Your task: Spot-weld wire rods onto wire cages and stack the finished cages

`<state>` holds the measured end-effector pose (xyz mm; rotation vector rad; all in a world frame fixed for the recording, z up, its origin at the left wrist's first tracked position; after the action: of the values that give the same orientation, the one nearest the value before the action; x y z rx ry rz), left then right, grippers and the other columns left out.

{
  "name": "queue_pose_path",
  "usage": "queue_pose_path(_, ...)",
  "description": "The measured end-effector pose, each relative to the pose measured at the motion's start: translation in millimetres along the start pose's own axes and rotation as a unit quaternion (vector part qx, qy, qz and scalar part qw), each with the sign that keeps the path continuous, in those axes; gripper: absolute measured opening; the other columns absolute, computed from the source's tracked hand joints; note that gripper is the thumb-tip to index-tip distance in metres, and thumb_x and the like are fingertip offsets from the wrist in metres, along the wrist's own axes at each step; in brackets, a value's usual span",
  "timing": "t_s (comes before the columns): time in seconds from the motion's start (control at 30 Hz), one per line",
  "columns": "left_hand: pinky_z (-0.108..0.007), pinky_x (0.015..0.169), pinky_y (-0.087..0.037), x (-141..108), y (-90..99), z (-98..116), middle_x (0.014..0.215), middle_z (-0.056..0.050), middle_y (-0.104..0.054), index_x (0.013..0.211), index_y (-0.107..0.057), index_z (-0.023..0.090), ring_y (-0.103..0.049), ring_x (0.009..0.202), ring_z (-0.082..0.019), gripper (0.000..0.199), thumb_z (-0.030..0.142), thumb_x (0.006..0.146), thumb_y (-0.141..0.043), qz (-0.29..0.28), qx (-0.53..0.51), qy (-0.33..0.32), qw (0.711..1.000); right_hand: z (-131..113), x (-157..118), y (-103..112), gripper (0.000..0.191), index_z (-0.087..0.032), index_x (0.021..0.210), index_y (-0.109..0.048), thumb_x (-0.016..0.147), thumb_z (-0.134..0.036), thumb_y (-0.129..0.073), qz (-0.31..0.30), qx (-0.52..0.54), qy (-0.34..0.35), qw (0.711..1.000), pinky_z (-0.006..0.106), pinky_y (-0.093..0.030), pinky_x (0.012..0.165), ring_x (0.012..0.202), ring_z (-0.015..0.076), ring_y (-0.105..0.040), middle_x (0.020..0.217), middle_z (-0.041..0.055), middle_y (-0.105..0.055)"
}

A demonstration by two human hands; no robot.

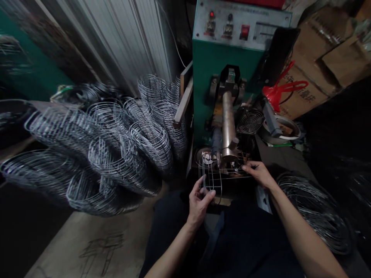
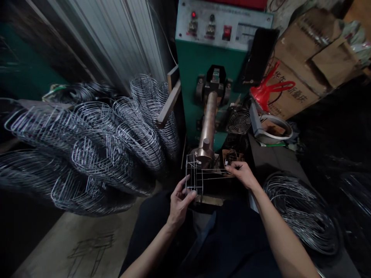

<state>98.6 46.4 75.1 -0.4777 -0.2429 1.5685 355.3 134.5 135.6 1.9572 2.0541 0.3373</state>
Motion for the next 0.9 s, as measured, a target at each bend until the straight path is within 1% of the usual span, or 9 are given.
queue_pose_path(0.13,-0.023,0.053,-0.046,2.6,-1.3,0.7,0.06,0.008,-0.051,0.142,-0.047,0.014,-0.05,0.05,-0.008,0.076,0.036,0.077,-0.08,-0.002,0.002,0.006,1.0,0.4,1.1,0.5,0.057,-0.019,0.051,-0.046,0.069,-0.066,-0.075,0.006,-0.001,0.001,1.0,0.028,-0.026,0.058,0.057,0.0115,-0.032,0.055,-0.0042,-0.036)
queue_pose_path(0.33,-0.022,0.054,-0.045,4.7,0.9,-1.1,0.059,0.008,-0.049,0.141,-0.05,0.016,-0.05,0.051,-0.008,0.074,0.034,0.076,-0.081,0.001,0.008,0.004,1.0,4.6,3.3,2.7,0.056,-0.019,0.051,-0.046,0.07,-0.062,-0.076,0.012,0.004,-0.004,1.0,0.028,-0.026,0.057,0.056,0.0114,-0.032,0.055,-0.0043,-0.036)
queue_pose_path(0.43,-0.022,0.052,-0.045,3.5,-2.3,-3.3,0.059,0.008,-0.051,0.142,-0.047,0.015,-0.05,0.05,-0.009,0.076,0.035,0.077,-0.08,-0.009,-0.004,0.013,1.0,5.6,3.9,5.1,0.053,-0.019,0.052,-0.047,0.072,-0.06,-0.076,0.022,0.006,0.003,1.0,0.028,-0.028,0.058,0.057,0.0119,-0.034,0.055,-0.0038,-0.039)
queue_pose_path(0.5,-0.021,0.05,-0.044,2.5,-3.7,-1.6,0.062,0.007,-0.051,0.14,-0.047,0.015,-0.049,0.05,-0.008,0.074,0.036,0.077,-0.08,-0.006,-0.013,0.014,1.0,5.4,0.7,8.3,0.049,-0.02,0.056,-0.051,0.073,-0.058,-0.076,0.045,0.002,0.02,0.999,0.028,-0.031,0.059,0.058,0.013,-0.039,0.058,-0.0031,-0.044)
queue_pose_path(0.6,-0.021,0.052,-0.045,1.7,-7.9,3.2,0.065,0.007,-0.052,0.135,-0.048,0.016,-0.049,0.053,-0.008,0.069,0.037,0.078,-0.08,-0.012,-0.009,0.021,1.0,1.2,-14.7,15.2,0.037,-0.021,0.072,-0.058,0.079,-0.054,-0.073,0.114,-0.005,0.086,0.99,0.029,-0.04,0.068,0.07,0.0171,-0.05,0.072,-0.0002,-0.055)
queue_pose_path(0.67,-0.021,0.053,-0.045,1.7,-10.5,6.9,0.066,0.006,-0.053,0.134,-0.049,0.016,-0.051,0.054,-0.008,0.068,0.038,0.077,-0.08,-0.019,-0.004,0.026,0.999,-2.6,-30.6,17.4,0.032,-0.022,0.081,-0.06,0.084,-0.052,-0.067,0.162,-0.012,0.143,0.976,0.033,-0.043,0.08,0.088,0.0214,-0.057,0.09,0.0039,-0.06)
queue_pose_path(0.77,-0.02,0.05,-0.045,1.2,-10.3,12.8,0.065,0.006,-0.054,0.135,-0.049,0.015,-0.05,0.052,-0.008,0.071,0.04,0.076,-0.08,-0.011,0.0,0.016,1.0,-6.4,-52.0,18.7,0.027,-0.021,0.087,-0.061,0.087,-0.049,-0.065,0.226,-0.028,0.197,0.954,0.04,-0.043,0.094,0.112,0.0273,-0.055,0.114,0.0091,-0.059)
queue_pose_path(0.83,-0.02,0.048,-0.044,-0.3,-8.3,14.1,0.063,0.007,-0.052,0.135,-0.05,0.013,-0.048,0.049,-0.008,0.073,0.04,0.075,-0.08,0.003,-0.001,0.007,1.0,-11.8,-59.3,16.4,0.025,-0.021,0.087,-0.061,0.089,-0.047,-0.062,0.243,-0.042,0.215,0.945,0.044,-0.041,0.098,0.116,0.0284,-0.054,0.119,0.0098,-0.059)
queue_pose_path(0.9,-0.02,0.048,-0.043,-2.3,-5.8,12.7,0.061,0.008,-0.05,0.135,-0.051,0.013,-0.046,0.048,-0.007,0.073,0.04,0.075,-0.081,0.016,-0.002,0.002,1.0,-20.0,-63.1,13.2,0.025,-0.022,0.084,-0.06,0.09,-0.046,-0.06,0.248,-0.064,0.228,0.939,0.046,-0.039,0.1,0.116,0.0287,-0.054,0.117,0.0095,-0.06)
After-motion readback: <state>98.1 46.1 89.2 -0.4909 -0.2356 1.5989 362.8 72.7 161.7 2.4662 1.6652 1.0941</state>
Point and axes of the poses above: each hand's wrist, its own x-axis towards the middle knuckle, its own y-axis out of the back of the hand, z = x × y, the point moved 10 cm from there along x, towards the middle knuckle
